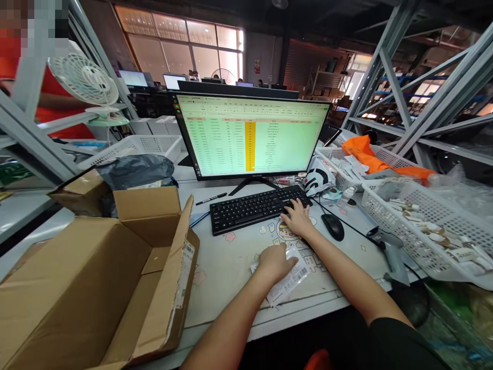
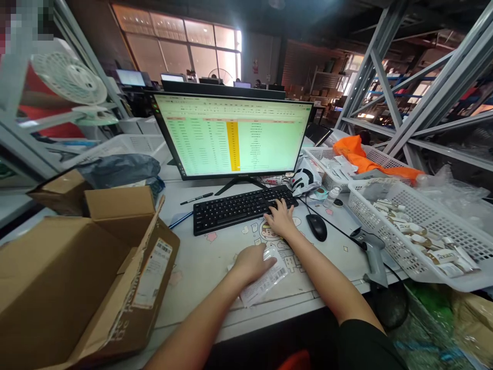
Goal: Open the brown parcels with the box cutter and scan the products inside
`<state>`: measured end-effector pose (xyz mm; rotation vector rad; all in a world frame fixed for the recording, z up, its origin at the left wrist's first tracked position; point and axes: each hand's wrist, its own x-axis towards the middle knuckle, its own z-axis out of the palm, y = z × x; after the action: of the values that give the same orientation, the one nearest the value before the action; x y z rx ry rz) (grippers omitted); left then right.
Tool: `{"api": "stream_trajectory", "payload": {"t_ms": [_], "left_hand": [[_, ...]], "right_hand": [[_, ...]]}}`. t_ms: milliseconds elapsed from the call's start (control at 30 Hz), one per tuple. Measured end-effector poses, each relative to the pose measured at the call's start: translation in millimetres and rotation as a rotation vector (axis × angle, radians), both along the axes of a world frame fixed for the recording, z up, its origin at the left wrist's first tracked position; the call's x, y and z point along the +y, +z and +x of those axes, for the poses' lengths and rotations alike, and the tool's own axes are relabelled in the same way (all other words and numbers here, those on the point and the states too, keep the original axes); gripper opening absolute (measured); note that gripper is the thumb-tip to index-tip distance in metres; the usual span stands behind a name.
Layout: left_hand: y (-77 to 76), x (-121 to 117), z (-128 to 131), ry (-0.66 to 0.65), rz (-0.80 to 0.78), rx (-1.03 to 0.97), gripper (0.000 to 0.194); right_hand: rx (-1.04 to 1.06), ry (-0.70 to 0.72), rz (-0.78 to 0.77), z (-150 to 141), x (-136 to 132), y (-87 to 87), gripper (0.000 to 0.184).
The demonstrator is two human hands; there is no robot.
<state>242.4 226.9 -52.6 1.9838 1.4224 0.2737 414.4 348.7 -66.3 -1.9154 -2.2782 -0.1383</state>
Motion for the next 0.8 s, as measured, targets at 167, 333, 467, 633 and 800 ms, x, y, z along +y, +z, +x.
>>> {"api": "stream_trajectory", "payload": {"t_ms": [167, 333, 467, 633, 800], "left_hand": [[-1.2, -0.2, 0.1, 0.007, -0.003, -0.002, 0.050], [-5.6, -0.1, -0.2, 0.015, 0.007, -0.015, 0.049], [-7.5, 3.3, -3.4, 0.045, -0.004, -0.077, 0.048], [-10.5, 16.6, -5.8, 0.250, 0.016, -0.424, 0.035], [-12.3, 30.6, -4.6, 0.628, 0.084, -1.135, 0.030]], "right_hand": [[0.010, -0.024, 0.002, -0.2, 0.7, -1.4, 0.048], [0.010, -0.024, 0.004, 0.8, 0.9, -1.2, 0.046], [0.050, -0.036, 0.026, 1.5, 1.4, -3.7, 0.048], [0.280, 0.007, 0.224, 5.6, 1.9, 6.4, 0.052], [0.666, 0.139, 0.066, 14.0, -19.7, 52.7, 0.049]]}}
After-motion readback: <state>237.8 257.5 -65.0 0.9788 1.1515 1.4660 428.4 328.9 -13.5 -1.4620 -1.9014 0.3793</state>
